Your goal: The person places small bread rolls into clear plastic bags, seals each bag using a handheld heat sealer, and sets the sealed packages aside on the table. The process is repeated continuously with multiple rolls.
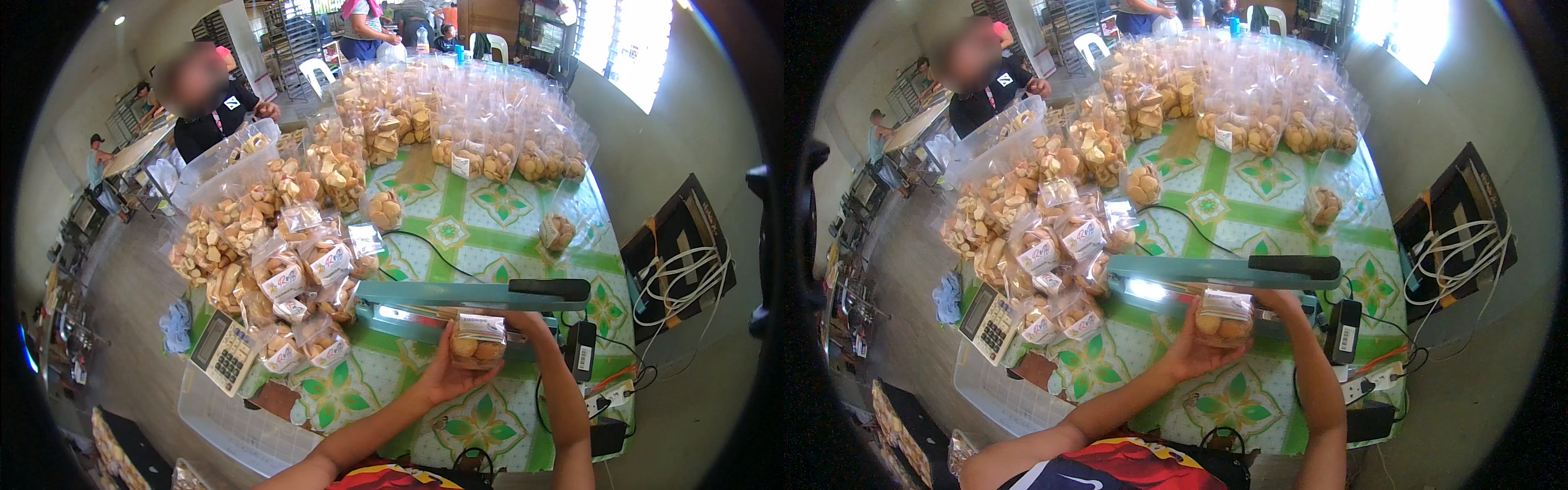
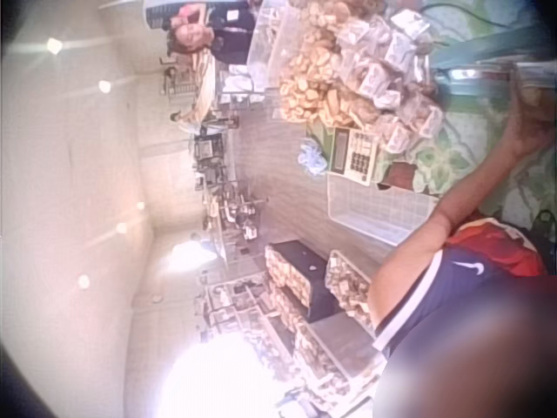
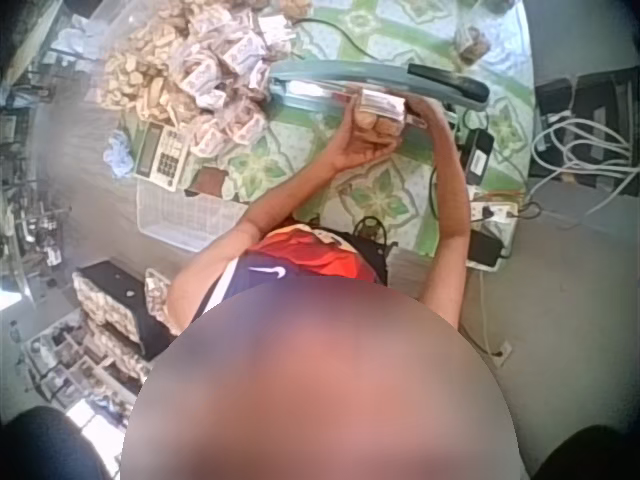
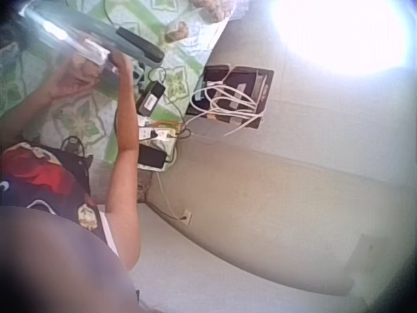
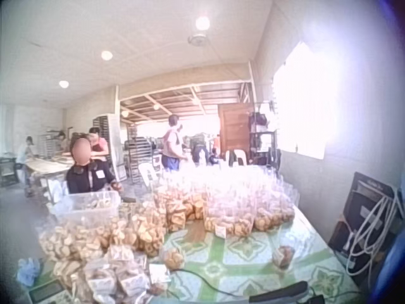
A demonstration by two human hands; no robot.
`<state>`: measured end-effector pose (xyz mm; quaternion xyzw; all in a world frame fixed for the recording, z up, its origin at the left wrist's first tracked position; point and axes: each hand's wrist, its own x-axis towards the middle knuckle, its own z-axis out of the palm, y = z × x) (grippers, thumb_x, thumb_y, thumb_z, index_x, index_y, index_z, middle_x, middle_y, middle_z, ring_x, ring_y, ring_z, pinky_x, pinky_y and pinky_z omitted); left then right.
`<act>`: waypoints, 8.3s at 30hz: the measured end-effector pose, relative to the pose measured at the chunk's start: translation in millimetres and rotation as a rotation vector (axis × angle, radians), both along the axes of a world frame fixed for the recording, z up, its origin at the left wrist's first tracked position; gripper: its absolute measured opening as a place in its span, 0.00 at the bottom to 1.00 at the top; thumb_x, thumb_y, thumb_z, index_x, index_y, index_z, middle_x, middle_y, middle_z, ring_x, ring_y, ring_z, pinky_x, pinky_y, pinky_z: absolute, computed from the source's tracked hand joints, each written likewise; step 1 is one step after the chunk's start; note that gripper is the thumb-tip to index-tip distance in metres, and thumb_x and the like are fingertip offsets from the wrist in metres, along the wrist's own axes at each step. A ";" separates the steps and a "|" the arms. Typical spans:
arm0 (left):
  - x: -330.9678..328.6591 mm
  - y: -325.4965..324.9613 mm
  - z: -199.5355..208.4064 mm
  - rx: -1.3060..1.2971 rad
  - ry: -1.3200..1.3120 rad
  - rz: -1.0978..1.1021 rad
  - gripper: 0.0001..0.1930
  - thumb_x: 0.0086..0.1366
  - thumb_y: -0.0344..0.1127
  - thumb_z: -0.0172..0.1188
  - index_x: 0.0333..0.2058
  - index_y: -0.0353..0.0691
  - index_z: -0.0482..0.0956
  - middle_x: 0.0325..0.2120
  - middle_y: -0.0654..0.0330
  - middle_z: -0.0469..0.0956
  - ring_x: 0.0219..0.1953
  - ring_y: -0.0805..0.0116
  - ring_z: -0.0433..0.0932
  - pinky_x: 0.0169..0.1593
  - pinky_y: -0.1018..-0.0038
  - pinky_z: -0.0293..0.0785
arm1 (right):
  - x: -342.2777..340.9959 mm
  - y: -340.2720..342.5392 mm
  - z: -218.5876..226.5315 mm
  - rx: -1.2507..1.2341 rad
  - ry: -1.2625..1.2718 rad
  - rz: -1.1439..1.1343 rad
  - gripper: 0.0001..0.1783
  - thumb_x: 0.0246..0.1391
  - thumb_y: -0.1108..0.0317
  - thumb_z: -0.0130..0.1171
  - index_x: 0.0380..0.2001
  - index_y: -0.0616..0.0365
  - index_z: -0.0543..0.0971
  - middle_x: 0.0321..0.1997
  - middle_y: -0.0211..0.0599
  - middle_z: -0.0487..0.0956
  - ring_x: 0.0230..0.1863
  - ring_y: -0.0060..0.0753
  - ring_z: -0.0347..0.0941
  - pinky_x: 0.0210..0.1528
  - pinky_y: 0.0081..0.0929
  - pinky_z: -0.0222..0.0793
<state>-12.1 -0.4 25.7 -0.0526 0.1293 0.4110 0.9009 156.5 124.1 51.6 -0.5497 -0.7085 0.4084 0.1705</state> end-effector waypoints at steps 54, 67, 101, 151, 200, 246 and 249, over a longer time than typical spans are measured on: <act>-1.3 0.8 -7.1 0.107 -0.008 0.017 0.47 0.58 0.77 0.43 0.61 0.40 0.64 0.53 0.47 0.71 0.51 0.50 0.73 0.53 0.61 0.76 | 12.0 33.8 90.7 0.157 -0.177 0.323 0.15 0.55 0.58 0.59 0.37 0.58 0.81 0.37 0.45 0.81 0.42 0.47 0.77 0.44 0.38 0.71; -4.5 4.4 -17.6 0.176 -0.078 -0.011 0.44 0.62 0.74 0.39 0.63 0.42 0.62 0.56 0.51 0.69 0.55 0.50 0.71 0.57 0.59 0.73 | -7.3 70.4 32.1 -0.322 -0.122 0.437 0.44 0.60 0.40 0.52 0.69 0.56 0.55 0.68 0.53 0.62 0.69 0.45 0.55 0.67 0.36 0.54; -3.2 3.6 -7.0 0.121 0.055 -0.010 0.45 0.61 0.74 0.43 0.63 0.42 0.62 0.56 0.49 0.69 0.54 0.48 0.72 0.58 0.58 0.71 | -21.2 82.4 21.8 -0.256 0.032 0.492 0.11 0.61 0.64 0.56 0.31 0.61 0.77 0.29 0.34 0.79 0.33 0.24 0.74 0.36 0.28 0.73; -1.8 -1.5 -8.9 0.113 0.084 0.019 0.44 0.61 0.74 0.43 0.61 0.43 0.64 0.55 0.52 0.71 0.53 0.52 0.74 0.53 0.62 0.76 | -10.0 10.4 69.9 1.072 -0.203 0.351 0.17 0.58 0.57 0.58 0.19 0.54 0.73 0.19 0.40 0.76 0.23 0.45 0.75 0.27 0.40 0.68; -3.8 -0.5 -11.1 0.122 0.030 0.002 0.44 0.61 0.74 0.43 0.63 0.42 0.61 0.56 0.50 0.69 0.54 0.50 0.73 0.55 0.60 0.75 | 33.0 23.7 62.6 -0.109 -0.185 0.244 0.33 0.60 0.40 0.48 0.37 0.65 0.83 0.34 0.50 0.82 0.35 0.46 0.77 0.43 0.34 0.70; -16.5 -18.7 -37.3 0.355 0.269 -0.030 0.52 0.49 0.79 0.53 0.65 0.48 0.59 0.61 0.51 0.65 0.61 0.48 0.67 0.65 0.46 0.59 | -11.5 -113.9 107.1 0.691 0.074 0.163 0.10 0.51 0.70 0.62 0.38 0.58 0.79 0.38 0.39 0.80 0.41 0.44 0.77 0.47 0.37 0.69; -29.5 -20.7 -51.0 0.414 0.369 -0.140 0.55 0.48 0.76 0.58 0.65 0.43 0.57 0.62 0.51 0.64 0.62 0.49 0.66 0.65 0.49 0.60 | -13.9 -117.9 95.9 0.609 0.122 0.080 0.10 0.50 0.71 0.65 0.36 0.62 0.80 0.37 0.40 0.81 0.40 0.41 0.77 0.47 0.32 0.69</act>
